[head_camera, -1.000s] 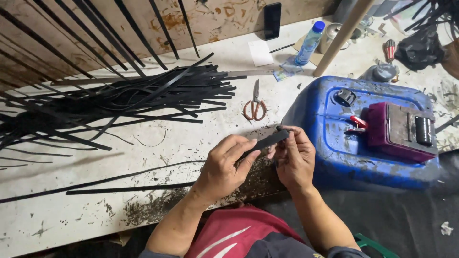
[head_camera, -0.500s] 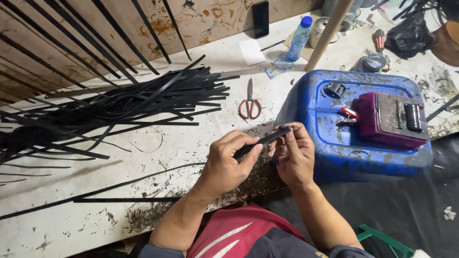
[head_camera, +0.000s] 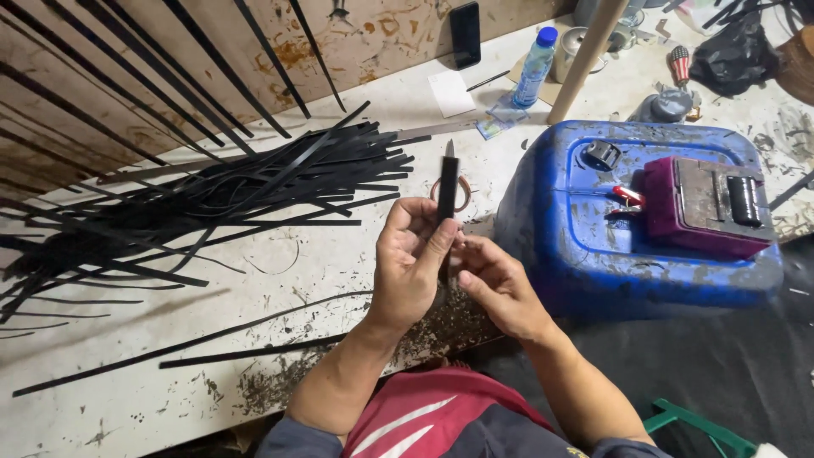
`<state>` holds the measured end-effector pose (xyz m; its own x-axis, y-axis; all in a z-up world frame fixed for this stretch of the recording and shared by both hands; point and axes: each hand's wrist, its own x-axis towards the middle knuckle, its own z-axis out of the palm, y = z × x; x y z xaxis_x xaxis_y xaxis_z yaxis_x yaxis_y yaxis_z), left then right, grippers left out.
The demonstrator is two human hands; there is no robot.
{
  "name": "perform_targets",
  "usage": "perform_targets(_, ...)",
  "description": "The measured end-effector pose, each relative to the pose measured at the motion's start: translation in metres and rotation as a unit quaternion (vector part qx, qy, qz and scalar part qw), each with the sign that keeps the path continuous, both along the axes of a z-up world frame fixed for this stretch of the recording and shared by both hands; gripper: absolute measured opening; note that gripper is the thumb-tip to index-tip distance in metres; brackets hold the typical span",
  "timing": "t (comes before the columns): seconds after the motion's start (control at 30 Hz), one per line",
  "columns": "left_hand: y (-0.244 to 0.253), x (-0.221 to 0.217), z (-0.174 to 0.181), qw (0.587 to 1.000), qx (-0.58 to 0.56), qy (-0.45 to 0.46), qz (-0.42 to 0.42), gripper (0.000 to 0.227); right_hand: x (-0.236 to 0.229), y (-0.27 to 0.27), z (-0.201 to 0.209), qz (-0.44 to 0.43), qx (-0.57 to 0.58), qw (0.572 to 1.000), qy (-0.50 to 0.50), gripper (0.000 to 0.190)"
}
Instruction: The person picks up a black strip, applies glue to one end using a small brush, and then places the strip onto a purple device on a blue container. The person repeats this process with another strip.
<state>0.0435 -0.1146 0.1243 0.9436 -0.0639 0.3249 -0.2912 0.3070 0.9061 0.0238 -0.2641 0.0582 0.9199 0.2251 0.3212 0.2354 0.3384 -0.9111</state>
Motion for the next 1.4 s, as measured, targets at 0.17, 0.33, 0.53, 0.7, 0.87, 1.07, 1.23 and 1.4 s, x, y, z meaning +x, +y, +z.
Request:
perform_targets(0.17, 0.01, 0.0, 0.0, 0.996, -0.08, -0.005, 0.031, 0.009, 0.002, -0.005, 0.022, -0.081, -0.078, 0.991, -0.068, 0.01)
perform_targets(0.33, 0.023, -0.01, 0.003, 0.998, -0.043, -0.014, 0.053, 0.015, 0.006, -0.005, 0.055, -0.091, -0.153, 0.976, -0.127, 0.014)
perform_targets(0.53, 0.026, -0.016, 0.001, 0.996, -0.024, -0.008, 0.091, 0.02, 0.011, -0.006, 0.058, -0.08, -0.18, 0.97, -0.144, 0.015)
perform_targets(0.7, 0.029, -0.016, -0.004, 0.994, -0.007, -0.004, 0.111, 0.021, 0.016, -0.006, 0.054, -0.074, -0.185, 0.97, -0.136, 0.014)
perform_targets(0.87, 0.033, -0.013, -0.01, 0.992, 0.011, -0.008, 0.123, 0.018, 0.02, -0.007, 0.053, -0.061, -0.179, 0.973, -0.131, 0.018)
perform_targets(1.07, 0.019, -0.017, -0.001, 0.994, -0.003, -0.001, 0.112, 0.021, 0.022, -0.003, 0.066, -0.06, -0.18, 0.973, -0.131, 0.013)
perform_targets(1.23, 0.024, -0.022, 0.008, 0.997, -0.014, -0.016, 0.077, 0.021, 0.021, -0.01, 0.07, -0.077, -0.186, 0.969, -0.147, 0.01)
perform_targets(1.4, 0.036, -0.022, 0.004, 0.995, -0.087, -0.006, 0.051, 0.021, 0.013, -0.029, 0.066, -0.092, -0.207, 0.961, -0.158, 0.011)
